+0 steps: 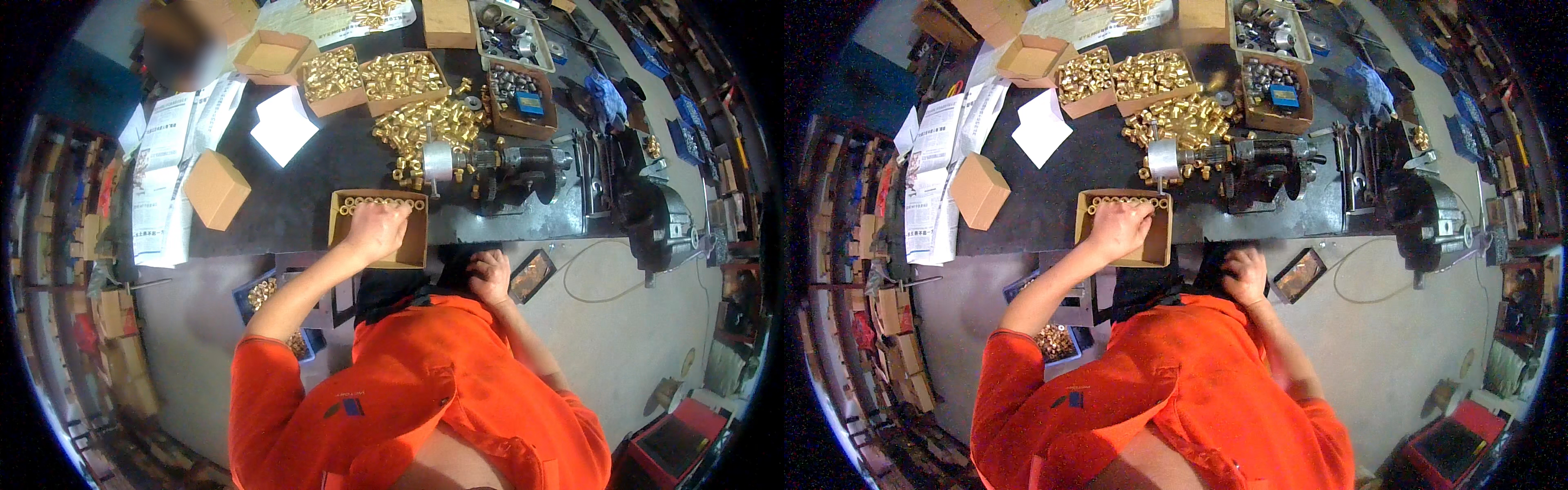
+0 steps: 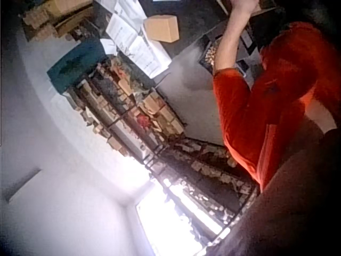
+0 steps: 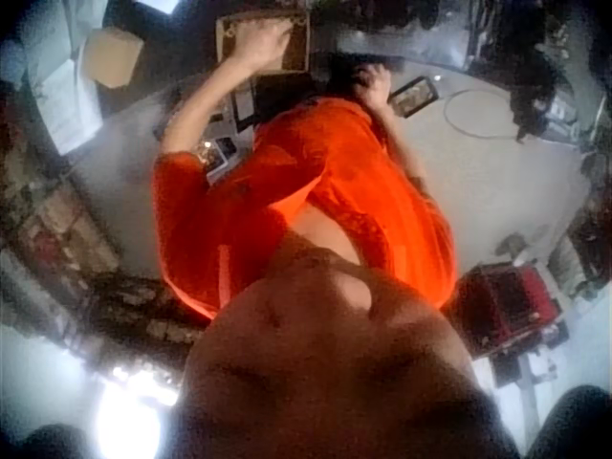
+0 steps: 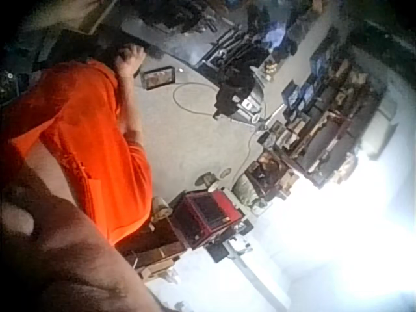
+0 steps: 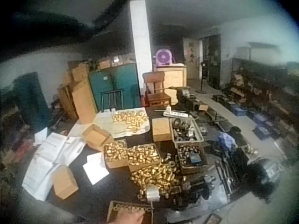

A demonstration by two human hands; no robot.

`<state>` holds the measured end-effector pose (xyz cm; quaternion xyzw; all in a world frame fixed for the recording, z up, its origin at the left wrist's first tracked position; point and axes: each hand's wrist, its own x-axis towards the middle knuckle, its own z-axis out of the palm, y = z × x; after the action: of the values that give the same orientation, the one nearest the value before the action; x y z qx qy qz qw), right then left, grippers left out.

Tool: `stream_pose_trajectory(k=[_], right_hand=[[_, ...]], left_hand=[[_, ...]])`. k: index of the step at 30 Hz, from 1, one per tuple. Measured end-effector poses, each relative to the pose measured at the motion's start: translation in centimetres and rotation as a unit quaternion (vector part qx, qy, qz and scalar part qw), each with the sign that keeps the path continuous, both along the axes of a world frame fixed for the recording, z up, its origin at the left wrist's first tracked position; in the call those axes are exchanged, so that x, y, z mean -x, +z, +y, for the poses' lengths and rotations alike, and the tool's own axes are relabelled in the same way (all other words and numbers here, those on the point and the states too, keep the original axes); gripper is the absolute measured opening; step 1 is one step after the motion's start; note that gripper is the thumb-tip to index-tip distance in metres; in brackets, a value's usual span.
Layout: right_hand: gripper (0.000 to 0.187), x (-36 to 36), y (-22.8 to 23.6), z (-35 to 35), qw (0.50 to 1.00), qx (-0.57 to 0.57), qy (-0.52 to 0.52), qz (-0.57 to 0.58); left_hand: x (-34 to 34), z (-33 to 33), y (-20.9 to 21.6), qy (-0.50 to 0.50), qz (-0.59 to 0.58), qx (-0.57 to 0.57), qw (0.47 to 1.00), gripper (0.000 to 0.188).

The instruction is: The person sorts brass bullet casings from a large pile on a workbench into a small cardboard box. They pick up individual casings and place them into the box, gradually filling it.

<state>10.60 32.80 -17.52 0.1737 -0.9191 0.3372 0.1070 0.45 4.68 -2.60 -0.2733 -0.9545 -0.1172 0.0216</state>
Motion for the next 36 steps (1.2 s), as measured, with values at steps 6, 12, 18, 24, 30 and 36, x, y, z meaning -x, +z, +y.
stream_pose_trajectory(k=[6, 12, 18, 24, 30, 36], right_hand=[[0.020, 0.0, 0.2, -0.2, 1.000, 0.000, -0.007, 0.020], [0.020, 0.0, 0.7, -0.4, 1.000, -0.001, -0.006, 0.015], [0.018, 0.0, 0.8, -0.3, 1.000, -0.007, -0.006, 0.008], [0.017, 0.1, 1.0, -0.4, 1.000, -0.008, -0.008, 0.018], [0.017, 0.1, 0.5, -0.3, 1.000, -0.006, -0.007, 0.019], [0.017, 0.0, 0.6, -0.3, 1.000, -0.005, -0.008, 0.011]], left_hand=[[0.0, -0.1, 0.2, 0.001, 0.003, 0.015, 1.000, 0.014], [0.2, -0.6, 0.0, -0.007, 0.004, 0.017, 1.000, 0.013], [0.2, -0.4, 0.4, -0.001, -0.006, 0.032, 0.999, 0.012], [0.3, -0.6, 0.1, -0.004, -0.010, 0.031, 0.999, 0.012], [0.3, -0.6, 0.6, -0.012, -0.017, 0.016, 1.000, 0.014], [2.0, -0.8, 4.0, 0.033, -0.109, -0.021, 0.993, 0.017]])
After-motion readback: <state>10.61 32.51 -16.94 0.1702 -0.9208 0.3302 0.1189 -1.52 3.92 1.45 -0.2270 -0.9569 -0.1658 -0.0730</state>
